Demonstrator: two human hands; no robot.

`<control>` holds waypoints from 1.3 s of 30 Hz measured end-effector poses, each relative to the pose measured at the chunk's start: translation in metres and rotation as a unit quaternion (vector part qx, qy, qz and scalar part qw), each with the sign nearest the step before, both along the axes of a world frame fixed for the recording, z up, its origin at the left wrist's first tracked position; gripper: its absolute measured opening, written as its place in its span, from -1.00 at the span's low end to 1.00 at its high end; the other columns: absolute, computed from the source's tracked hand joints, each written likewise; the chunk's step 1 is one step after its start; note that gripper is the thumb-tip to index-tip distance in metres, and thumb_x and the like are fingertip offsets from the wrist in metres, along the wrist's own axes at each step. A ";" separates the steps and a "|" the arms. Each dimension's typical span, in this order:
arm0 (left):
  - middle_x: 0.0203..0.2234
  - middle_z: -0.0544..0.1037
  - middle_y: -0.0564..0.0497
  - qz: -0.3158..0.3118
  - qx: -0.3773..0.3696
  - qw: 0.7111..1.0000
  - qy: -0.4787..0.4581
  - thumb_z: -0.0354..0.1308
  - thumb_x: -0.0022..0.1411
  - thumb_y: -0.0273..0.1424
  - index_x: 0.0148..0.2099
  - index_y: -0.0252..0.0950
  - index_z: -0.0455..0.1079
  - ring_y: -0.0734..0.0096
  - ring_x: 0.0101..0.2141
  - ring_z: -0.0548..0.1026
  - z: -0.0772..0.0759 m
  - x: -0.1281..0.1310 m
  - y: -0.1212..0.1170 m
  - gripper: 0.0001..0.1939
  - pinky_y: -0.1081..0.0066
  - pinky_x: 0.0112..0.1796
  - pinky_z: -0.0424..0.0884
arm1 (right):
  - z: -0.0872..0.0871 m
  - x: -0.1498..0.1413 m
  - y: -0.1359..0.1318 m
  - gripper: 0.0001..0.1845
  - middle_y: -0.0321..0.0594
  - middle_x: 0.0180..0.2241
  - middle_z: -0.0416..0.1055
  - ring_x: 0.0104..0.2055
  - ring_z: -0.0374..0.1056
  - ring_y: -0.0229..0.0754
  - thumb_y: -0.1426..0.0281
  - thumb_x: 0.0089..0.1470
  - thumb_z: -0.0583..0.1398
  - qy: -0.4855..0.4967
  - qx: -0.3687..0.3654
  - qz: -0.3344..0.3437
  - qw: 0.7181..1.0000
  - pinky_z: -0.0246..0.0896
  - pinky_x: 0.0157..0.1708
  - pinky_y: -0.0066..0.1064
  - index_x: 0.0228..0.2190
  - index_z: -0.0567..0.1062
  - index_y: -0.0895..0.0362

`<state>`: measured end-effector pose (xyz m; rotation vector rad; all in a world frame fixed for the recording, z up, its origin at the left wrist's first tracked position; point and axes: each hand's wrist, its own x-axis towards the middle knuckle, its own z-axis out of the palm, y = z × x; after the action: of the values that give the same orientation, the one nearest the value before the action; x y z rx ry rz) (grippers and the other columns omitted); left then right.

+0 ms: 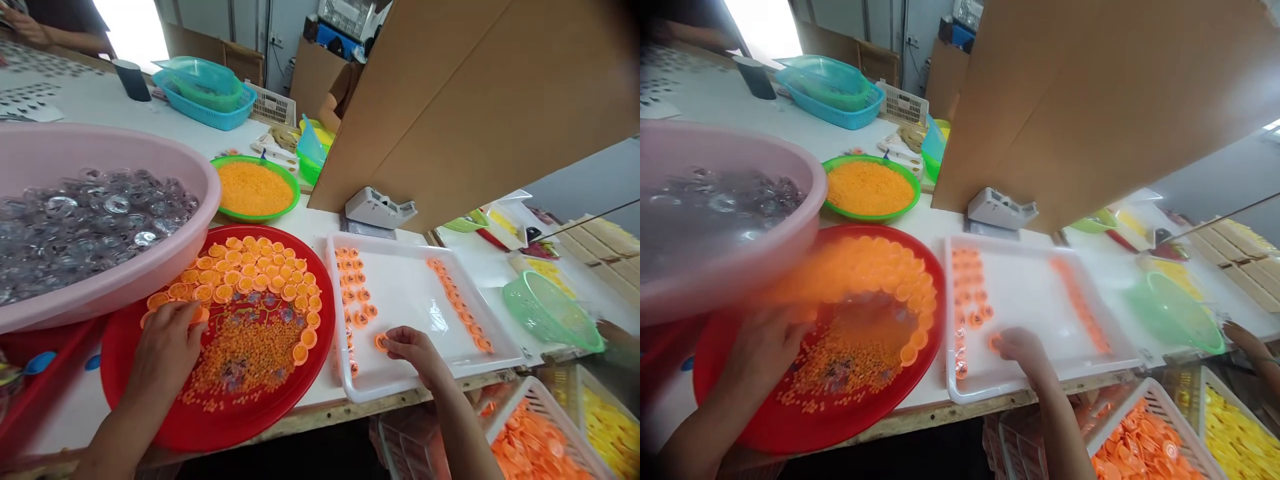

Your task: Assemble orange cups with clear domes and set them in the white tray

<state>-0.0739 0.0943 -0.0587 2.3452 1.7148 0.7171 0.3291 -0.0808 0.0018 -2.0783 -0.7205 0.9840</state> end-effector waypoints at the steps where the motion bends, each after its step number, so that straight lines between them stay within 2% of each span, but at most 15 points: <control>1: -0.24 0.48 -0.16 -0.011 -0.007 1.000 0.018 -0.07 0.22 -0.35 -0.22 -0.28 0.41 0.00 -0.12 0.37 -0.003 0.000 0.000 -0.76 0.04 -0.08 0.35 | -0.006 0.000 0.002 -0.65 -0.23 -0.60 0.42 -0.52 0.37 -0.14 0.19 -0.33 0.39 -0.010 -0.010 0.012 1.000 0.29 -0.51 -0.31 -0.56 0.51 0.20; 3: -0.21 0.46 -0.19 -0.019 -0.021 0.999 0.045 -0.10 0.24 -0.37 -0.21 -0.30 0.41 -0.02 -0.10 0.37 -0.006 0.003 -0.003 -0.74 0.07 -0.08 0.35 | -0.017 -0.008 0.009 -0.67 -0.26 -0.63 0.41 -0.55 0.36 -0.16 0.18 -0.30 0.36 -0.044 -0.024 0.047 0.998 0.27 -0.51 -0.33 -0.57 0.52 0.19; 6: -0.23 0.45 -0.15 -0.009 -0.036 0.999 0.034 -0.06 0.25 -0.37 -0.18 -0.28 0.41 0.06 -0.15 0.41 -0.003 0.010 -0.010 -0.76 0.14 -0.10 0.37 | -0.025 -0.020 0.019 -0.69 -0.30 -0.71 0.36 -0.60 0.32 -0.19 0.15 -0.24 0.30 -0.106 -0.049 0.101 0.988 0.22 -0.54 -0.37 -0.63 0.50 0.15; 9: -0.25 0.44 -0.08 -0.009 -0.040 0.999 0.002 -0.02 0.23 -0.45 -0.12 -0.23 0.41 0.16 -0.19 0.44 0.001 0.012 -0.017 -0.77 0.20 -0.13 0.40 | -0.025 -0.023 0.018 -0.67 -0.30 -0.76 0.30 -0.65 0.25 -0.20 0.12 -0.18 0.26 -0.152 -0.076 0.139 0.976 0.16 -0.57 -0.37 -0.70 0.45 0.11; 12: -0.20 0.45 -0.07 -0.024 -0.065 0.997 -0.017 0.01 0.19 -0.54 -0.08 -0.22 0.41 0.19 -0.13 0.43 0.001 0.010 -0.018 -0.72 0.21 -0.10 0.40 | -0.019 -0.026 0.016 -0.66 -0.28 -0.71 0.36 -0.63 0.26 -0.17 0.09 -0.08 0.21 -0.280 -0.098 0.151 0.943 0.15 -0.54 -0.34 -0.65 0.46 0.08; 15: -0.18 0.42 -0.10 -0.023 -0.089 0.995 -0.029 0.02 0.18 -0.57 -0.09 -0.25 0.42 0.20 -0.16 0.45 0.000 0.007 -0.018 -0.72 0.23 -0.15 0.42 | -0.008 -0.052 0.029 -0.72 -0.23 -0.56 0.48 -0.53 0.34 -0.12 0.17 0.02 0.15 -0.317 -0.044 0.204 0.925 0.21 -0.47 -0.32 -0.55 0.49 0.06; 17: -0.18 0.40 -0.09 -0.036 -0.098 0.994 -0.035 0.01 0.17 -0.59 -0.12 -0.24 0.43 0.22 -0.20 0.46 0.003 0.005 -0.020 -0.72 0.24 -0.18 0.43 | -0.001 -0.084 0.048 -0.80 -0.21 -0.46 0.52 -0.44 0.41 -0.11 0.30 0.05 0.13 -0.276 0.021 0.294 0.915 0.26 -0.40 -0.33 -0.48 0.52 0.06; 20: -0.21 0.39 -0.07 -0.095 -0.130 0.985 -0.062 -0.01 0.15 -0.61 -0.17 -0.23 0.44 0.25 -0.22 0.46 0.008 0.004 -0.027 -0.71 0.28 -0.22 0.43 | -0.001 -0.129 0.086 -0.76 -0.20 -0.37 0.52 -0.35 0.43 -0.16 0.51 0.07 0.07 -0.257 0.087 0.406 0.873 0.27 -0.35 -0.40 -0.38 0.54 0.08; 22: -0.19 0.38 -0.05 -0.127 -0.158 0.973 -0.109 0.02 0.13 -0.61 -0.15 -0.21 0.44 0.27 -0.20 0.46 0.010 0.003 -0.034 -0.69 0.32 -0.24 0.44 | -0.009 -0.146 0.109 -0.73 -0.19 -0.35 0.49 -0.36 0.42 -0.21 0.59 0.05 0.08 -0.319 0.063 0.448 0.833 0.24 -0.37 -0.46 -0.34 0.54 0.10; 24: -0.16 0.38 -0.04 -0.119 -0.168 0.966 -0.155 0.07 0.09 -0.60 -0.09 -0.19 0.42 0.27 -0.17 0.46 0.009 0.001 -0.041 -0.65 0.32 -0.22 0.45 | -0.019 -0.153 0.125 -0.77 -0.15 -0.35 0.47 -0.40 0.40 -0.23 0.62 0.02 0.11 -0.376 0.025 0.465 0.801 0.20 -0.40 -0.48 -0.35 0.53 0.15; 26: -0.15 0.38 -0.04 -0.081 -0.162 0.968 -0.173 0.13 0.04 -0.60 -0.06 -0.19 0.40 0.23 -0.15 0.45 0.006 0.001 -0.046 -0.61 0.27 -0.17 0.44 | -0.029 -0.155 0.131 -0.82 -0.11 -0.37 0.45 -0.44 0.38 -0.22 0.63 -0.02 0.14 -0.400 0.006 0.473 0.785 0.16 -0.44 -0.46 -0.39 0.51 0.20; 31: -0.23 0.39 -0.02 -0.007 -0.153 0.976 -0.154 0.17 0.01 -0.59 -0.17 -0.23 0.39 0.22 -0.19 0.46 0.002 0.004 -0.048 -0.70 0.23 -0.17 0.43 | -0.036 -0.160 0.124 -0.78 -0.07 -0.39 0.46 -0.39 0.38 -0.16 0.68 -0.03 0.11 -0.411 0.012 0.501 0.762 0.13 -0.44 -0.44 -0.43 0.49 0.20; 35: -0.28 0.40 -0.02 -0.016 -0.150 0.974 -0.167 0.16 0.04 -0.58 -0.23 -0.24 0.39 0.24 -0.21 0.46 0.008 0.009 -0.047 -0.78 0.24 -0.17 0.43 | -0.028 -0.159 0.115 -0.75 -0.11 -0.42 0.48 -0.41 0.37 -0.19 0.65 0.05 0.06 -0.416 0.018 0.500 0.760 0.11 -0.45 -0.44 -0.43 0.48 0.18; 37: -0.26 0.41 -0.02 -0.036 -0.126 0.973 -0.191 0.13 0.06 -0.59 -0.23 -0.23 0.39 0.24 -0.16 0.45 0.012 0.011 -0.048 -0.78 0.25 -0.12 0.41 | -0.024 -0.154 0.113 -0.76 -0.15 -0.46 0.47 -0.42 0.36 -0.19 0.59 0.09 0.06 -0.413 0.022 0.488 0.768 0.12 -0.46 -0.44 -0.47 0.49 0.16; 39: -0.22 0.43 -0.03 -0.055 -0.098 0.969 -0.221 0.09 0.08 -0.61 -0.22 -0.22 0.38 0.26 -0.10 0.43 0.015 0.014 -0.051 -0.76 0.26 -0.06 0.37 | -0.021 -0.148 0.112 -0.77 -0.17 -0.46 0.48 -0.39 0.37 -0.17 0.53 0.12 0.09 -0.390 0.041 0.466 0.793 0.15 -0.43 -0.44 -0.47 0.51 0.13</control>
<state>-0.0602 0.0433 -0.0436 1.9446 1.3831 0.9192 0.1809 0.0310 -0.0192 -1.9809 -2.3172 0.4430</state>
